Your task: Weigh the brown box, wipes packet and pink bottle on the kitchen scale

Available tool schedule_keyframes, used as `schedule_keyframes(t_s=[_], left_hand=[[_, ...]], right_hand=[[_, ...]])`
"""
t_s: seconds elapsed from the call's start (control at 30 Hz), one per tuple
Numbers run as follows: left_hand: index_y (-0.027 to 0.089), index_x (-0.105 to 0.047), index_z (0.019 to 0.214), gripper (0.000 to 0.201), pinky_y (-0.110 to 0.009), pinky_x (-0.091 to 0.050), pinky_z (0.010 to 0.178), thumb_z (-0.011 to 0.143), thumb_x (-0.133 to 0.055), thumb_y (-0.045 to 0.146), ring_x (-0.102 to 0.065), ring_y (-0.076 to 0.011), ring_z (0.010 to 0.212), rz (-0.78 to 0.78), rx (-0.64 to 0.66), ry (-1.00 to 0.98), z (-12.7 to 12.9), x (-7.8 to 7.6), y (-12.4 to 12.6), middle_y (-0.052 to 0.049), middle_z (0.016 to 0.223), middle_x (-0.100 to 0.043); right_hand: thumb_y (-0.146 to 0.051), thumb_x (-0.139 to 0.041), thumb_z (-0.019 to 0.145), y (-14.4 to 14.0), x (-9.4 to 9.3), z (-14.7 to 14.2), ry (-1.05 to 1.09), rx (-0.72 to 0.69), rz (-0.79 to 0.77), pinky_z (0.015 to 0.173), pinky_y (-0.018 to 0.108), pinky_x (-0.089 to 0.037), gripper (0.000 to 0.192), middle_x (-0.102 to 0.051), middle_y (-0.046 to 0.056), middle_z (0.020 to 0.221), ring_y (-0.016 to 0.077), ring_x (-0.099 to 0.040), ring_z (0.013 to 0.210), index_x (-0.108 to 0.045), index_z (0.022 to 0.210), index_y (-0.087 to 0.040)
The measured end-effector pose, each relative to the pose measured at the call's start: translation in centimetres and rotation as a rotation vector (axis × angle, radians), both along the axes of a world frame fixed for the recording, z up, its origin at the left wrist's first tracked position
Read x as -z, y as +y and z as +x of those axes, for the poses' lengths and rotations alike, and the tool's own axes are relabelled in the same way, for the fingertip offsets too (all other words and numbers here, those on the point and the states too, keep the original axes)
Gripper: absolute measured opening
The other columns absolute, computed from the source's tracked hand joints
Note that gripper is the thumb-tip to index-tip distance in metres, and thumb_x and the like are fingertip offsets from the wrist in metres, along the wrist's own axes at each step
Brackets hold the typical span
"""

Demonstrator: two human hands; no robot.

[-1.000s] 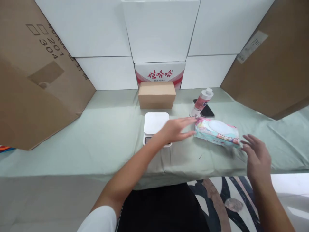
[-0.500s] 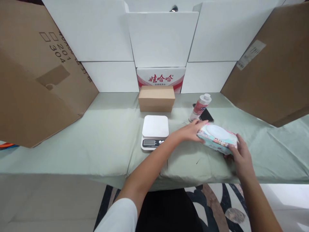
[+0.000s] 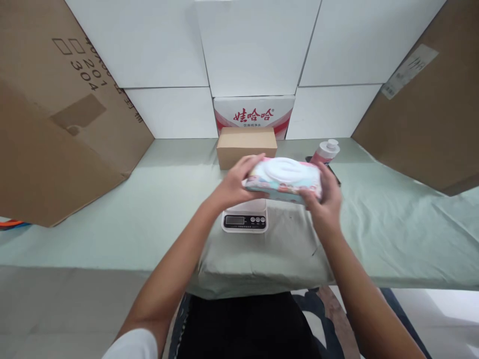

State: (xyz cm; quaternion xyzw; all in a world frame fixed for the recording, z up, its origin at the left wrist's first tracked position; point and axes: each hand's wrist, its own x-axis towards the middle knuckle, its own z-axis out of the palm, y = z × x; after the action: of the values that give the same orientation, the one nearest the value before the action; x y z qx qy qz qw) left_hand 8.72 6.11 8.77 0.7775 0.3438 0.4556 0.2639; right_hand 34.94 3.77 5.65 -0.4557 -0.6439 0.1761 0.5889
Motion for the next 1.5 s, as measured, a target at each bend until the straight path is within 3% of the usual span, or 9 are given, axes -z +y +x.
schedule_keyframes(t_s=[0.2, 0.33, 0.53, 0.67, 0.8, 1.03, 1.2, 1.37, 1.5], left_hand=[[0.024, -0.051, 0.156, 0.108, -0.045, -0.056, 0.111, 0.061, -0.098, 0.048, -0.057, -0.0368, 0.141, -0.147, -0.212, -0.117, -7.0, 4.0, -0.9, -0.017, 0.154, -0.054], [0.027, -0.054, 0.154, 0.101, -0.048, -0.049, 0.121, 0.065, -0.096, 0.049, -0.052, -0.0368, 0.147, -0.143, -0.262, -0.087, -7.2, 6.0, -1.7, -0.015, 0.156, -0.053], [0.028, -0.048, 0.158, 0.107, -0.049, -0.047, 0.123, 0.066, -0.095, 0.055, -0.05, -0.0372, 0.149, -0.17, -0.227, -0.091, -6.8, 6.3, -1.7, -0.015, 0.162, -0.049], [0.03, -0.04, 0.163, 0.121, -0.05, -0.048, 0.123, 0.061, -0.094, 0.065, -0.047, -0.0399, 0.151, -0.248, -0.173, -0.139, -8.3, 6.3, -1.4, -0.016, 0.17, -0.037], [0.029, -0.043, 0.161, 0.118, -0.048, -0.053, 0.117, 0.063, -0.083, 0.081, -0.051, -0.0399, 0.149, -0.226, -0.231, -0.319, -10.3, 6.4, -0.9, -0.018, 0.17, -0.038], [0.023, -0.064, 0.134, 0.076, -0.037, -0.063, 0.088, 0.08, -0.069, 0.077, -0.072, -0.0304, 0.122, -0.157, -0.523, -0.517, -9.9, 6.0, -0.7, -0.017, 0.141, -0.067], [0.017, -0.07, 0.106, 0.052, -0.024, -0.05, 0.057, 0.087, -0.066, 0.066, -0.072, -0.0173, 0.077, -0.174, -0.682, -0.529, -9.5, 6.0, -0.8, -0.011, 0.1, -0.077], [0.019, -0.055, 0.068, 0.043, -0.023, -0.034, 0.052, 0.09, -0.067, 0.054, -0.045, -0.0095, 0.055, -0.124, -0.763, -0.51, -9.7, 6.1, -1.0, 0.001, 0.061, -0.052], [0.02, -0.038, 0.06, 0.053, -0.026, -0.024, 0.053, 0.091, -0.067, 0.051, -0.029, -0.0094, 0.055, -0.082, -0.784, -0.474, -9.6, 6.2, -1.1, 0.004, 0.058, -0.033]], right_hand=[[-0.07, -0.081, 0.079, 2.6, 1.4, -7.6, 0.116, -0.238, -0.163, 0.096, 0.041, -0.065, 0.089, -0.054, 0.014, 0.155, 0.0362, -0.053, 0.145, -0.055, 0.151, -0.025], [-0.067, -0.085, 0.076, 2.4, 2.9, -7.8, 0.113, -0.261, -0.211, 0.083, 0.036, -0.067, 0.088, -0.056, 0.013, 0.152, 0.0352, -0.058, 0.139, -0.056, 0.149, -0.027], [-0.067, -0.083, 0.076, 2.3, 3.3, -7.3, 0.104, -0.22, -0.221, 0.077, 0.032, -0.064, 0.085, -0.058, 0.014, 0.149, 0.0328, -0.06, 0.133, -0.057, 0.145, -0.025], [-0.074, -0.066, 0.087, 2.8, 3.4, -6.4, 0.192, -0.188, -0.21, 0.055, 0.025, -0.052, 0.075, -0.061, 0.014, 0.144, 0.0167, -0.068, 0.081, -0.055, 0.145, -0.028], [-0.072, -0.05, 0.094, 4.0, 3.0, -4.7, 0.427, -0.036, -0.172, 0.041, 0.023, -0.026, 0.061, -0.064, 0.012, 0.136, 0.0026, -0.032, 0.045, -0.057, 0.136, -0.028], [-0.067, -0.054, 0.087, 5.0, 2.5, -3.6, 0.686, -0.035, -0.253, 0.038, 0.023, -0.016, 0.049, -0.07, 0.005, 0.097, 0.002, -0.029, 0.038, -0.063, 0.099, -0.02], [-0.056, -0.064, 0.082, 4.8, 2.2, -4.1, 0.628, -0.062, -0.24, 0.039, 0.022, -0.02, 0.038, -0.061, 0.0, 0.071, 0.0042, -0.033, 0.039, -0.064, 0.084, -0.018], [-0.054, -0.071, 0.082, 4.6, 2.1, -4.3, 0.563, -0.076, -0.216, 0.041, 0.021, -0.021, 0.039, -0.028, -0.01, 0.052, 0.0062, -0.028, 0.042, -0.052, 0.069, -0.021], [-0.05, -0.073, 0.082, 4.5, 2.4, -4.3, 0.517, -0.066, -0.186, 0.045, 0.022, -0.02, 0.051, -0.028, -0.008, 0.054, 0.0059, -0.028, 0.047, -0.038, 0.059, -0.022]])
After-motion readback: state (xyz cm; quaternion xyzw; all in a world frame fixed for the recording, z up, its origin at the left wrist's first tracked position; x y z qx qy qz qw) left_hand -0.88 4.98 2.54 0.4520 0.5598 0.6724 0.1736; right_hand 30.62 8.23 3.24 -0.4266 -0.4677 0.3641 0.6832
